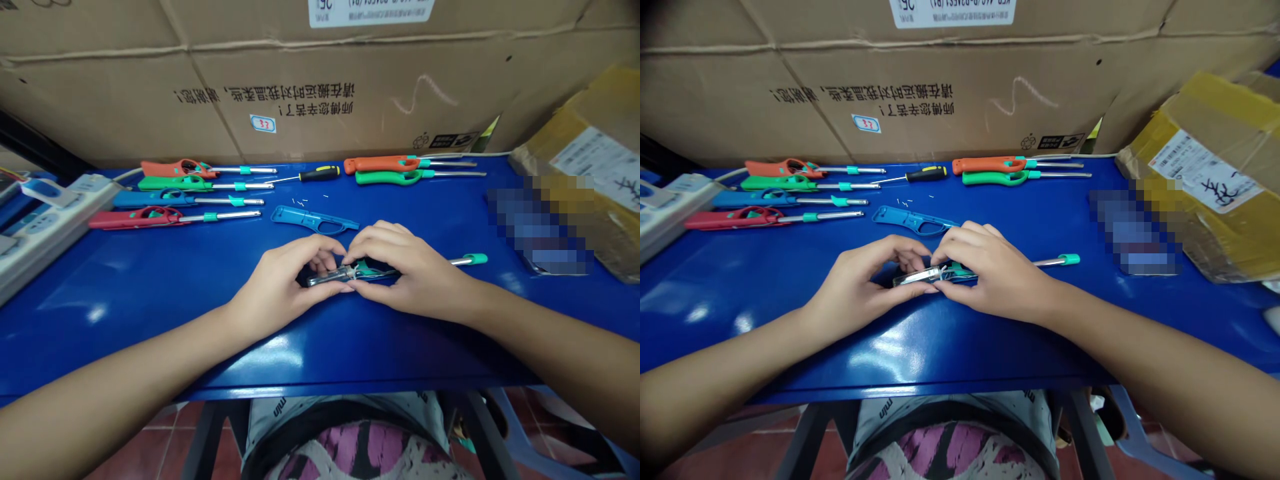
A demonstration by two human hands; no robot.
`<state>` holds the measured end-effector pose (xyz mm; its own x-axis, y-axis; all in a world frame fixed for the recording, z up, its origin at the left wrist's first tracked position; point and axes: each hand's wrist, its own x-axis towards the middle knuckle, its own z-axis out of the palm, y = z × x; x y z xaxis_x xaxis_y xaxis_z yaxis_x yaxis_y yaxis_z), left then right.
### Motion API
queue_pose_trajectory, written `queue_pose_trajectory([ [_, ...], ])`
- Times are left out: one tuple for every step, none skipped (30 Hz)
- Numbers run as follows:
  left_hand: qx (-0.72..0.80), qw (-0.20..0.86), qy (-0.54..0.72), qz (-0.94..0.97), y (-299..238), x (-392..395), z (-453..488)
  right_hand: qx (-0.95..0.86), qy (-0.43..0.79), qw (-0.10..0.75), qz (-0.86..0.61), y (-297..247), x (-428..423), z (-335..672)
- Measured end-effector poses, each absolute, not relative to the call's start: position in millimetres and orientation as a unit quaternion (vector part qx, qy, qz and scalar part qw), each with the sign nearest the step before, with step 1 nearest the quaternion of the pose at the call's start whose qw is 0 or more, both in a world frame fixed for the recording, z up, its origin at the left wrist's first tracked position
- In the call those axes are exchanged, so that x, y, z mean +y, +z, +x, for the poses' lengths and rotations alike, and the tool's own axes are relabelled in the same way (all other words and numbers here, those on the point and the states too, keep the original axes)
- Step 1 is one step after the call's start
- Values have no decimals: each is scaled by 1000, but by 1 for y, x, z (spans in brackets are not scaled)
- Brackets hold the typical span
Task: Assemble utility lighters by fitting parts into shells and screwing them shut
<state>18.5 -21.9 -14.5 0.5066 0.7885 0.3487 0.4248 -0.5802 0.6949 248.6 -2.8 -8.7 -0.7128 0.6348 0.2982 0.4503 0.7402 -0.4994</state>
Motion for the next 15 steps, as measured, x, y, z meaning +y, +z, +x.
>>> queue_pose_trajectory([
  [370, 285, 334, 819, -15, -22, 19, -905, 199, 231, -297, -9, -3, 248],
  [371, 294, 334, 815, -16, -22, 19, -906, 200, 230, -295, -9, -4, 248],
  [372, 298, 333, 813, -16, -22, 18, -906, 202, 229, -292, -10, -4, 247],
  [374, 296, 332, 814, -16, -22, 18, -907, 205, 227, -290, -10, -4, 247],
  [375, 287, 329, 818, -15, -21, 17, -907, 207, 226, -290, -10, -4, 246],
  [376, 271, 323, 825, -14, -20, 15, -906, 207, 225, -292, -11, -4, 246],
  [376, 250, 313, 835, -12, -19, 14, -906, 205, 224, -296, -11, -4, 246],
  [376, 226, 299, 848, -10, -18, 13, -906, 201, 222, -300, -10, -3, 246],
  [376, 202, 279, 860, -8, -18, 11, -907, 197, 219, -302, -10, -3, 246],
  [378, 181, 257, 871, -5, -17, 10, -908, 192, 216, -304, -10, -2, 247],
  [382, 166, 236, 878, -3, -16, 9, -909, 188, 212, -306, -9, -1, 248],
  [387, 157, 216, 883, -2, -16, 8, -910, 184, 208, -308, -8, -1, 249],
  [391, 154, 201, 885, -1, -16, 8, -910, 182, 206, -310, -8, 0, 250],
  [394, 157, 189, 886, -1, -16, 8, -910, 181, 205, -312, -8, 0, 251],
  [394, 165, 183, 886, -1, -16, 8, -909, 181, 205, -314, -7, -1, 251],
])
